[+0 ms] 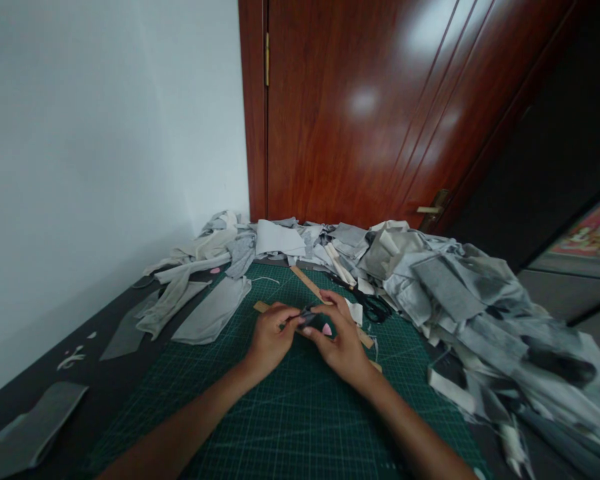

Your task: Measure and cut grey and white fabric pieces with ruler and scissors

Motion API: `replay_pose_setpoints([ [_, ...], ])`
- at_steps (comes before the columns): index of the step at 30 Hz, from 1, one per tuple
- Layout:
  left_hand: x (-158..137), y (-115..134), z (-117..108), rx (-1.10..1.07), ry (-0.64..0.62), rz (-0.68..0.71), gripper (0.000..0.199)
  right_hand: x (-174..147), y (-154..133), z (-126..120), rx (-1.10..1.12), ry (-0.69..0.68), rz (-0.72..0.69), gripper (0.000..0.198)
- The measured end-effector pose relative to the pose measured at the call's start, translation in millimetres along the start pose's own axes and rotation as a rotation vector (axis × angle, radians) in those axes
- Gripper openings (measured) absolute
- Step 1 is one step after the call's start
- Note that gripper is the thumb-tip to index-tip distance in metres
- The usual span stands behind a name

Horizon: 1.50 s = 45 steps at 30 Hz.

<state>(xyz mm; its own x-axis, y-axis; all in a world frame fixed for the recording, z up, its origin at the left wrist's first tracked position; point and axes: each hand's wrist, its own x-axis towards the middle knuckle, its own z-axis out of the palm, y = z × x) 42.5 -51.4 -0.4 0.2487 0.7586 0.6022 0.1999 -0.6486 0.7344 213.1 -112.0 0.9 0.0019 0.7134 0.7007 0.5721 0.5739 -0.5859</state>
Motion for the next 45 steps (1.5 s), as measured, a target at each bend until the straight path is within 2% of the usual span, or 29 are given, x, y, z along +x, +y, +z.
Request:
replay_pose_setpoints([
  [3,-0.5,-0.2,-0.3,0.031,-0.026,0.072,0.015,1.4,0.5,1.8,0.015,0.047,0.042,0.026],
  [7,-0.7,-2.6,0.0,0.051,-0.032,0.102,0.015,3.4,2.6,1.0,0.035,0.096,0.093,0.023],
  [15,-2.0,-1.9,-1.1,0.091,-0.068,0.147,0.018,5.5,2.5,-8.5,0.008,-0.017,0.046,0.018],
  [20,-1.6,-1.1,-1.8,0.103,-0.057,0.151,0.018,8.1,0.8,-11.7,-0.004,-0.137,-0.027,0.028],
  [24,-1.4,-2.8,-0.1,0.066,-0.069,0.092,0.015,11.0,3.4,-14.1,-0.070,-0.204,-0.035,0.020],
  [26,-1.8,-4.2,1.8,0.048,-0.077,0.036,0.013,11.9,3.8,-15.7,-0.127,-0.237,-0.027,0.011],
  [29,-2.3,-6.3,5.4,-0.009,-0.078,-0.061,0.013,12.3,4.7,-16.2,-0.147,-0.266,-0.002,0.006],
  [33,-2.0,-8.0,9.5,-0.141,-0.144,-0.163,0.016,10.1,9.0,-10.2,-0.069,-0.206,0.103,0.026],
  [36,-2.9,-8.1,11.7,-0.189,-0.133,-0.171,0.013,7.4,10.8,-4.3,-0.043,-0.153,0.129,0.029],
  [40,-6.8,-7.9,13.1,-0.203,-0.087,-0.131,0.017,5.0,9.2,-1.6,-0.068,-0.131,0.138,0.030],
  [43,-9.7,-9.1,12.9,-0.109,-0.095,-0.050,0.007,4.4,8.1,-2.1,-0.077,-0.127,0.130,0.030],
  [45,-10.7,-10.3,12.6,-0.084,-0.111,-0.026,0.008,4.1,8.0,-2.5,-0.078,-0.123,0.126,0.029],
])
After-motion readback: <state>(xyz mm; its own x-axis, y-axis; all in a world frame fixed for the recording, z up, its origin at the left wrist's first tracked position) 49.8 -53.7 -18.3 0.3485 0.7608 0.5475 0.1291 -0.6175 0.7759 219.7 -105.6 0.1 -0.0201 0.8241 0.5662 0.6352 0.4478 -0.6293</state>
